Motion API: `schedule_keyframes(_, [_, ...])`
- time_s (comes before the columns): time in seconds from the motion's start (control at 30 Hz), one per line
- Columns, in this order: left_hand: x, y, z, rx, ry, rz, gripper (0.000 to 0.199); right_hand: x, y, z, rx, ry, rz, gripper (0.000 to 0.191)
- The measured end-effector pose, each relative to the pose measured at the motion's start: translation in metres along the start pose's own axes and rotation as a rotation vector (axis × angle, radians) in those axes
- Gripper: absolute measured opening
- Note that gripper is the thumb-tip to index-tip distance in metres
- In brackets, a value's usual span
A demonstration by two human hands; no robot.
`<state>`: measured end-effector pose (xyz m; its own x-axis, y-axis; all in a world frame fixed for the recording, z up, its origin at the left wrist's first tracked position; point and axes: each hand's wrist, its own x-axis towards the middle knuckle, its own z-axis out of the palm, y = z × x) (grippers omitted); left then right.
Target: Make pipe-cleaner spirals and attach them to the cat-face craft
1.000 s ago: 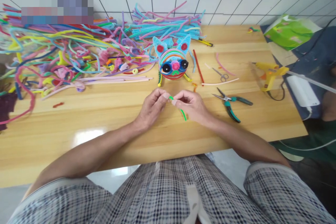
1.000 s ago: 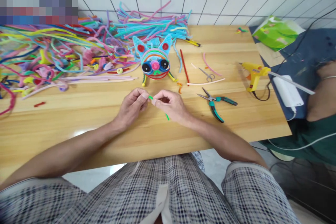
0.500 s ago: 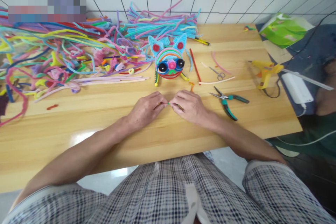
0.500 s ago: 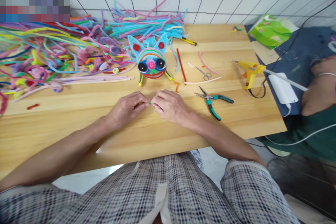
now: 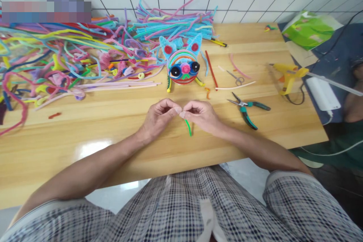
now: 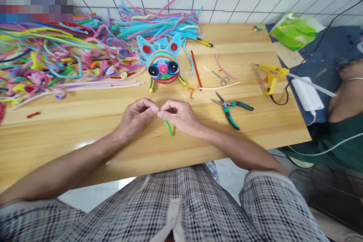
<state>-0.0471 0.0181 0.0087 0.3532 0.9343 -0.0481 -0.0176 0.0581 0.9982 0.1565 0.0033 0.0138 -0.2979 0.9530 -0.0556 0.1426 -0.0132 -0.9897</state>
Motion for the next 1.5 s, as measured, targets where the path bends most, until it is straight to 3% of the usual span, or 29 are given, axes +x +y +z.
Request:
schedule_keyframes(0.13, [0.005, -0.003, -0.007, 0.183, -0.098, 0.072, 0.045, 0.000, 0.005, -0.007, -0.280, 0.014, -0.197, 0.016])
schedule_keyframes(0.37, [0.004, 0.000, -0.016, 0.277, -0.015, 0.151, 0.044, -0.004, 0.009, -0.014, -0.640, -0.028, -0.479, 0.014])
schedule_keyframes(0.47, [0.004, 0.003, -0.016, 0.333, -0.075, 0.141, 0.048, -0.005, 0.010, -0.012, -0.725, -0.078, -0.534, 0.012])
schedule_keyframes(0.57, [0.003, 0.004, -0.013, 0.452, -0.173, 0.156, 0.046, -0.003, 0.008, -0.009, -0.702, -0.079, -0.474, 0.008])
schedule_keyframes(0.73, [0.005, -0.003, -0.011, 0.535, -0.152, 0.213, 0.042, 0.001, -0.007, -0.016, -0.543, -0.120, -0.292, 0.005])
schedule_keyframes(0.83, [0.007, -0.006, -0.013, 0.540, -0.167, 0.225, 0.042, 0.002, -0.026, -0.040, -0.578, -0.096, -0.283, 0.005])
schedule_keyframes(0.97, [0.009, -0.009, -0.012, 0.554, -0.191, 0.264, 0.033, 0.005, -0.039, -0.090, -0.844, 0.134, -0.295, 0.006])
schedule_keyframes(1.1, [0.010, -0.012, -0.009, 0.573, -0.220, 0.310, 0.026, 0.006, -0.020, -0.122, -1.137, 0.186, -0.240, 0.020])
schedule_keyframes(1.17, [0.010, -0.013, -0.009, 0.584, -0.238, 0.329, 0.026, 0.006, -0.005, -0.125, -1.246, 0.156, -0.208, 0.026])
schedule_keyframes(1.27, [0.010, -0.014, -0.009, 0.585, -0.250, 0.352, 0.026, 0.009, 0.010, -0.124, -1.328, 0.102, -0.147, 0.016])
schedule_keyframes(1.37, [0.009, -0.012, -0.009, 0.577, -0.238, 0.356, 0.025, 0.014, 0.013, -0.128, -1.267, 0.177, -0.116, 0.013])
schedule_keyframes(1.5, [0.008, -0.004, -0.008, 0.551, -0.142, 0.286, 0.029, 0.018, 0.000, -0.153, -0.912, 0.434, -0.156, 0.009])
